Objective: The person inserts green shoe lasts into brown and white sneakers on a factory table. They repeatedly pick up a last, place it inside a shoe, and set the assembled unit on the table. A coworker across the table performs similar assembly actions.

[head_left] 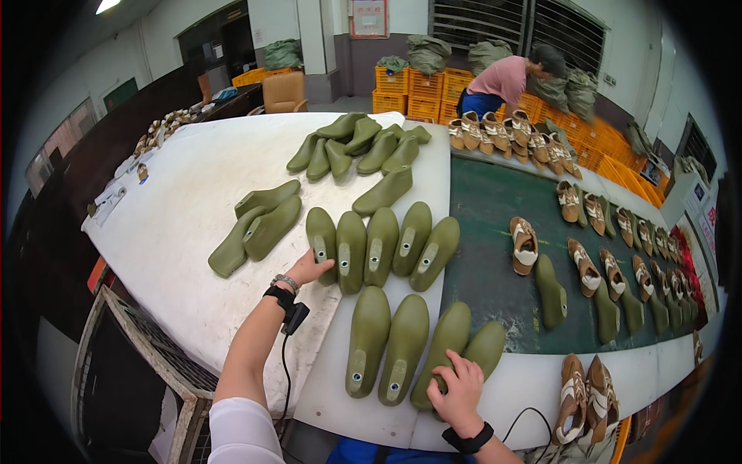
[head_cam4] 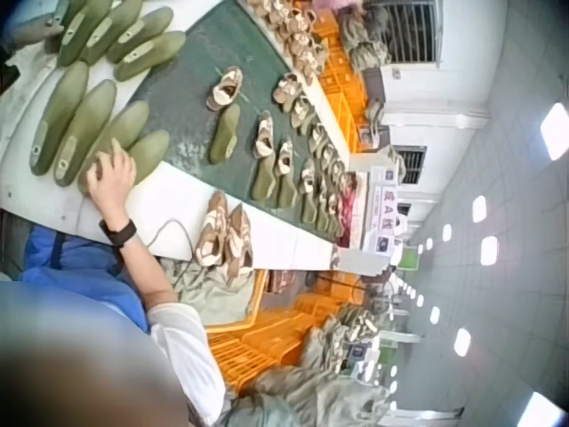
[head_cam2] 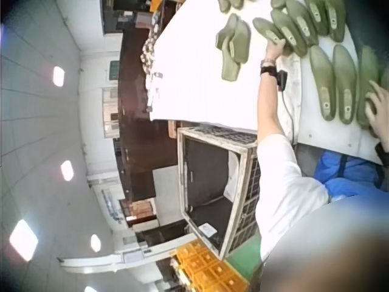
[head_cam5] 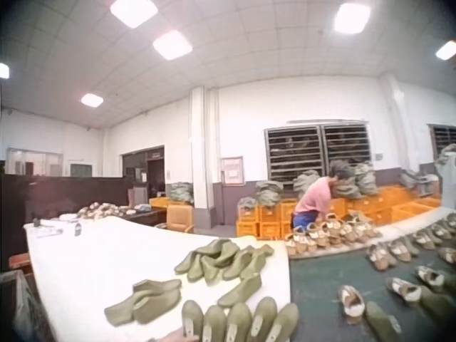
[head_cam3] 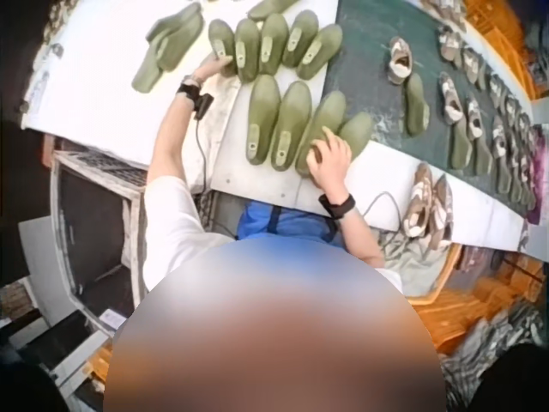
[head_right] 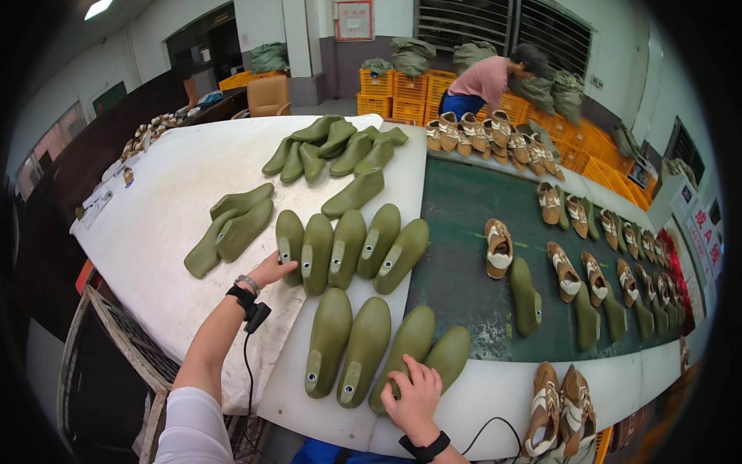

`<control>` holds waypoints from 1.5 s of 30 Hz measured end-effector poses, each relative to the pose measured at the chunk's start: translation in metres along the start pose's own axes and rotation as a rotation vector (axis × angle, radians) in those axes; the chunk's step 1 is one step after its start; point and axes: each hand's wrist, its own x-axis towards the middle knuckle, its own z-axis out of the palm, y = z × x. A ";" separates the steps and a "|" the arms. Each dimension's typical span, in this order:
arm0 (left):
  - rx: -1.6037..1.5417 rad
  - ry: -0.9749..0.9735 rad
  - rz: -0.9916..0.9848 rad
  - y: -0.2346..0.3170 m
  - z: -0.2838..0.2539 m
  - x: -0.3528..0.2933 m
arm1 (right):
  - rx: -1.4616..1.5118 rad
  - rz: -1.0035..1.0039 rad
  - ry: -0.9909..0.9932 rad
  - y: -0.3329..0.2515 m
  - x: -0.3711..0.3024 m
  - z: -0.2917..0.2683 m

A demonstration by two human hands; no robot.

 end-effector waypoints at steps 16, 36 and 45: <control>0.591 0.379 -0.186 -0.042 -0.111 0.042 | -0.041 -0.015 -0.106 -0.029 0.020 -0.013; -0.442 -0.185 -0.725 -0.068 -0.171 -0.026 | -0.063 -0.024 -0.127 -0.028 0.024 -0.006; -0.634 -0.595 -0.830 0.017 -0.061 -0.155 | -0.074 0.015 -0.136 -0.016 0.015 -0.001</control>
